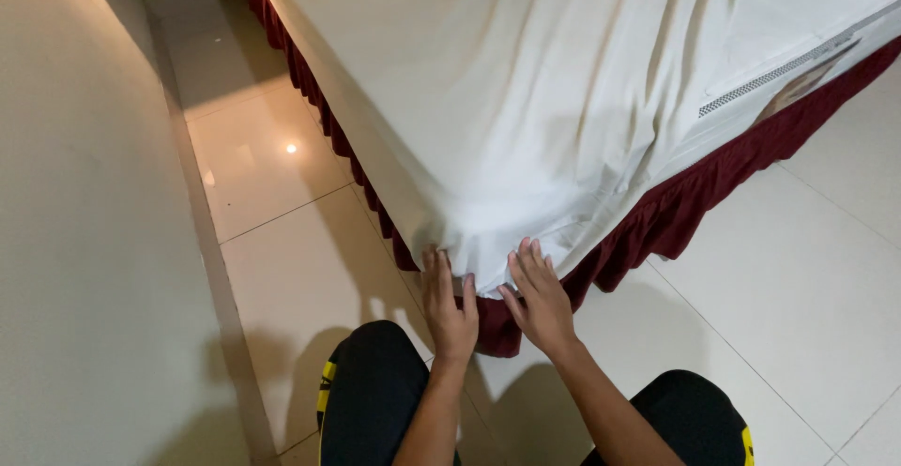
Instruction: The person spreads a white fitted sheet over a mattress, smoothing the fabric and tucking the edges under the mattress corners. They work around the bed to ensure the sheet is tight and wrinkle-free.
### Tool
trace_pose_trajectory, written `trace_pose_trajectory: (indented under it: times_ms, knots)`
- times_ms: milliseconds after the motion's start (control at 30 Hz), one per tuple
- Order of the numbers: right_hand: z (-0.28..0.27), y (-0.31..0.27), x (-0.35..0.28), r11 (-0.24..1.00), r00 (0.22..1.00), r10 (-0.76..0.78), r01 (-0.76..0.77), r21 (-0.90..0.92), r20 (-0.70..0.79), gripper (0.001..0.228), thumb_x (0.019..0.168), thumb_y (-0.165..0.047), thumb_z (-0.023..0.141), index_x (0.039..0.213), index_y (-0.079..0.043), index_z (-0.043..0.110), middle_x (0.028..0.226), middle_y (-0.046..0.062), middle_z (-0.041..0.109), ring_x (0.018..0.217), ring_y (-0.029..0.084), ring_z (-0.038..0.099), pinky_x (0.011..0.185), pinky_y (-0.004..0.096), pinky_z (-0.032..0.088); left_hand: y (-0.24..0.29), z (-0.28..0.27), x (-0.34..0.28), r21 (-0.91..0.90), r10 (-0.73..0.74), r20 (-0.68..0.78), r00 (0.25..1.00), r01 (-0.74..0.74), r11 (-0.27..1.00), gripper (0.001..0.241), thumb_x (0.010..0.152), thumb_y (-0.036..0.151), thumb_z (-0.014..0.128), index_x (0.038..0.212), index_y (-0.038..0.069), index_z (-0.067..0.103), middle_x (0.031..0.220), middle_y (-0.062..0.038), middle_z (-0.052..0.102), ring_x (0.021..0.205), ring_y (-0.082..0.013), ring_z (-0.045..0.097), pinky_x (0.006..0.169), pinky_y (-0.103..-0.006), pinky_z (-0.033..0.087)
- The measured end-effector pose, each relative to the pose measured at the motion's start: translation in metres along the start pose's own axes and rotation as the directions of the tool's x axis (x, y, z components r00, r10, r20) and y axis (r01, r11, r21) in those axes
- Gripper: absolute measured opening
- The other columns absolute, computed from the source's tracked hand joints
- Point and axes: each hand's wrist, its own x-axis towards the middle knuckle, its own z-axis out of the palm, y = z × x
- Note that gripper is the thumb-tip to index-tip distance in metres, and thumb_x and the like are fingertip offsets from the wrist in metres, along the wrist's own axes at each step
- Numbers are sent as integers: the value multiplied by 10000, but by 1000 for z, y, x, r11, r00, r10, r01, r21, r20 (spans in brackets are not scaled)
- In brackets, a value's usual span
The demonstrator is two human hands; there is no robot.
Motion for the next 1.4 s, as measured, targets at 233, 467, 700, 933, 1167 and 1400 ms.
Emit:
trace_pose_trajectory:
  times_ms: [233, 467, 700, 933, 1167, 1400]
  knots:
    - [3, -1, 7, 993, 997, 83, -82, -82, 9, 567, 922, -214, 752, 1439, -76, 567, 1586, 144, 461, 1524, 335, 371, 1189, 534, 364, -11, 9, -9, 61, -11, 45, 999, 9, 998, 639, 1002, 147, 648, 1570, 11, 388, 1661, -225, 345, 1548, -406, 334, 1252, -561, 280]
    - [-8, -4, 5, 990, 995, 91, -87, -107, 32, 535, 926, -116, 657, 1455, -96, 579, 1605, 128, 458, 1524, 318, 366, 1210, 544, 311, -1, 17, -16, 179, 292, 359, 886, -372, 911, 637, 1024, 302, 648, 1606, 190, 413, 1711, -89, 267, 1593, -294, 219, 1258, -530, 255]
    - [-32, 4, 1, 993, 992, 83, -74, -91, 94, 737, 864, -240, 732, 1535, -168, 435, 1647, 82, 338, 1532, 319, 265, 1214, 577, 249, -20, 21, 5, 434, 415, 409, 813, -573, 695, 651, 919, 98, 651, 1500, 379, 563, 1654, 71, 396, 1543, -224, 303, 1216, -488, 331]
    - [-36, 10, -11, 996, 997, 72, -72, -53, 10, 820, 857, -292, 768, 1563, -150, 376, 1673, 94, 275, 1549, 338, 234, 1206, 578, 253, -16, 22, -6, 217, 429, 374, 823, -527, 822, 489, 914, 37, 634, 1359, 228, 697, 1621, -23, 423, 1527, -317, 314, 1147, -558, 373]
    - [-29, 17, -12, 991, 997, 77, -77, -107, -1, 701, 908, -193, 717, 1545, -200, 425, 1676, 30, 305, 1563, 290, 258, 1224, 555, 280, 20, 8, -1, 1, 489, 428, 760, -542, 841, 464, 871, -67, 657, 1301, 95, 718, 1462, -51, 640, 1453, -238, 502, 1154, -434, 432]
    - [-26, 22, -11, 977, 970, 174, -149, -152, 170, 663, 965, -202, 605, 1580, -218, 357, 1688, 13, 252, 1556, 287, 204, 1216, 564, 224, 4, 14, 4, 23, 448, 501, 741, -529, 849, 532, 850, -56, 618, 1367, 63, 654, 1519, -56, 587, 1472, -199, 462, 1171, -401, 389]
